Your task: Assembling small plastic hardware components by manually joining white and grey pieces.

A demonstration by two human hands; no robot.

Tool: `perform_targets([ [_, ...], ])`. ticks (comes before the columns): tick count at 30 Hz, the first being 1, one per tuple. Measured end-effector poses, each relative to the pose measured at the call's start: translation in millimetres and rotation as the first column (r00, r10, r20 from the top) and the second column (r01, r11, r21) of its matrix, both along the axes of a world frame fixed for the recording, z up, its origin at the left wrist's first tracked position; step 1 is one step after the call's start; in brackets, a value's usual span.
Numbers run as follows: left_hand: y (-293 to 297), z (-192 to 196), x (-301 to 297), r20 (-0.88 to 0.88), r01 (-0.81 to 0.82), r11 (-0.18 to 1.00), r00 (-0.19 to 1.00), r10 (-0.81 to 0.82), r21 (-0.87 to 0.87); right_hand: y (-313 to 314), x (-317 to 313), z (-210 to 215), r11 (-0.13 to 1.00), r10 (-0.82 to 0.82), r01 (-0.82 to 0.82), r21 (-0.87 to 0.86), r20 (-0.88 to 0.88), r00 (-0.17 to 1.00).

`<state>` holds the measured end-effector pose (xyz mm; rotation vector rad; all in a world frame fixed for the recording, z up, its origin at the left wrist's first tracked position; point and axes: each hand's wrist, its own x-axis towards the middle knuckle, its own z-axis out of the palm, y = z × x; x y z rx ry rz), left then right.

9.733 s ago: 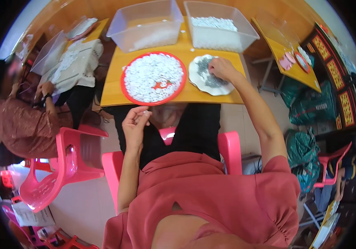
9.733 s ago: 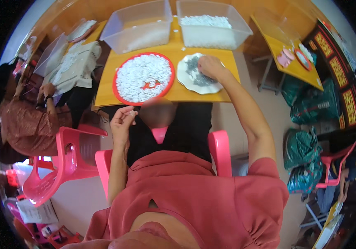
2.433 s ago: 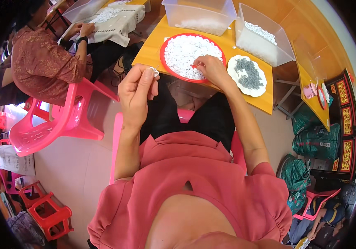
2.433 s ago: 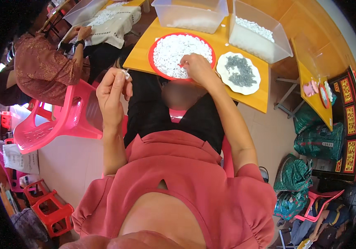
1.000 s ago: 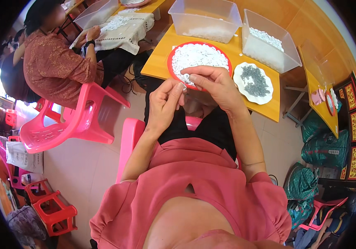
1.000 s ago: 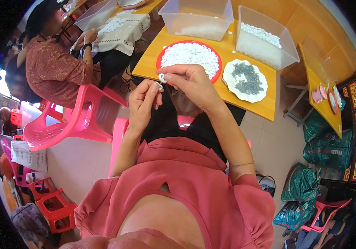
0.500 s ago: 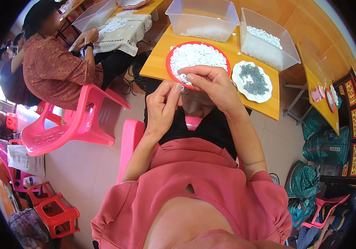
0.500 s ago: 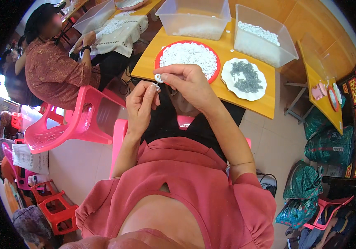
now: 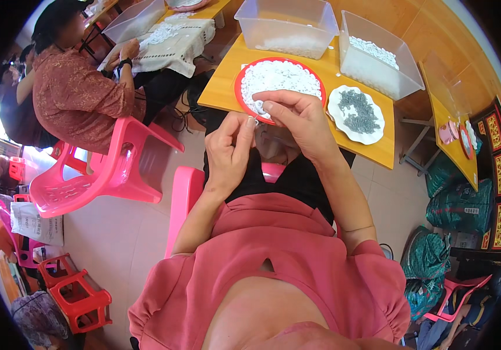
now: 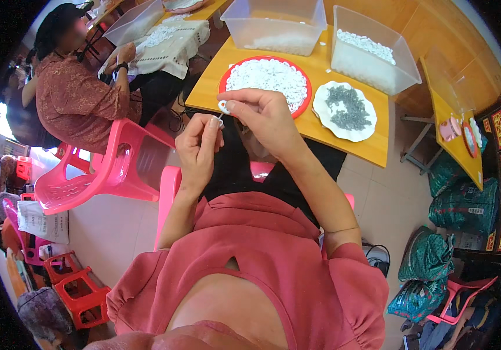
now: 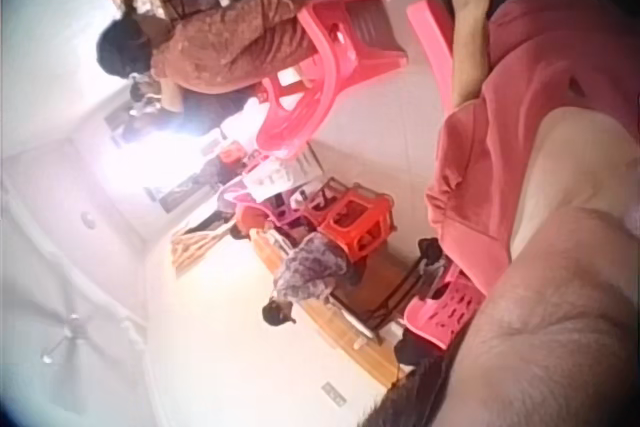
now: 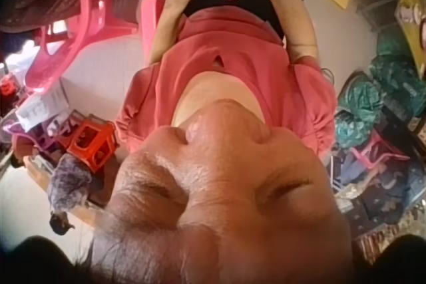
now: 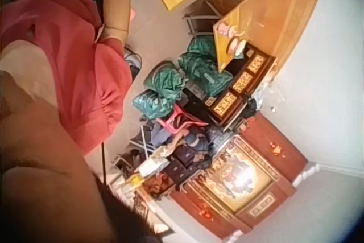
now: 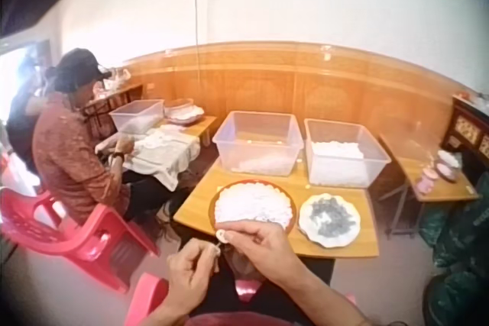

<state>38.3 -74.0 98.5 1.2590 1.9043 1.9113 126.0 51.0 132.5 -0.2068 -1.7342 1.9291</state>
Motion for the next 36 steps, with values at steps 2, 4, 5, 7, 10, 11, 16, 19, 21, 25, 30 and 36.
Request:
perform_targets([
  [2,-0.2,3.1,1.3,-0.040,-0.039,0.999,0.998,0.040,0.023,-1.5,-1.1,-1.0,1.000,-0.005,0.005,0.002,0.006,1.000],
  [4,-0.2,2.6,0.6,-0.036,-0.041,0.999,0.998,0.042,0.021,-2.0,-0.2,-0.3,1.000,-0.011,0.011,0.005,0.013,1.000],
  [5,-0.2,2.4,0.2,-0.032,-0.044,0.999,0.999,0.044,0.020,-1.7,1.2,1.7,1.000,0.013,-0.013,-0.004,0.020,1.000],
  [7,0.0,2.1,0.0,-0.028,-0.042,0.999,0.999,0.042,0.020,-1.6,1.6,2.5,0.999,0.037,-0.037,-0.012,0.026,0.999],
  [10,-0.2,2.4,0.3,-0.026,-0.035,0.999,0.999,0.035,0.017,-2.1,1.7,2.2,0.999,0.035,-0.034,-0.027,0.026,0.999],
  [11,-0.6,2.4,0.2,-0.028,-0.031,0.999,0.999,0.032,0.013,-2.2,2.2,3.1,0.999,0.037,-0.036,-0.012,0.026,0.999],
  [16,-0.5,3.1,0.1,-0.006,-0.019,1.000,1.000,0.019,0.011,-1.1,0.3,-3.4,0.998,0.009,-0.010,0.061,0.014,1.000],
  [19,0.1,1.4,0.1,0.003,-0.015,1.000,1.000,0.015,0.020,-3.4,-0.3,-4.2,0.955,-0.043,0.048,0.292,-0.022,0.999],
  [21,-0.1,1.1,0.3,0.002,-0.012,1.000,1.000,0.012,0.024,-2.5,1.2,-2.8,0.883,-0.110,0.124,0.454,-0.057,0.992],
  [25,-2.2,-1.1,-2.6,0.052,0.038,0.998,0.998,-0.040,0.043,0.1,4.8,1.3,0.900,-0.063,0.079,0.428,-0.052,0.997],
  [30,4.2,-10.5,-11.3,-0.057,0.030,0.983,0.998,-0.020,0.181,-2.4,6.9,7.4,0.997,0.059,-0.056,0.056,-0.053,0.997],
  [36,7.0,-1.8,-9.3,0.033,0.125,0.961,0.990,-0.137,0.248,-3.0,7.4,5.8,0.998,0.060,-0.058,0.032,-0.067,0.996],
])
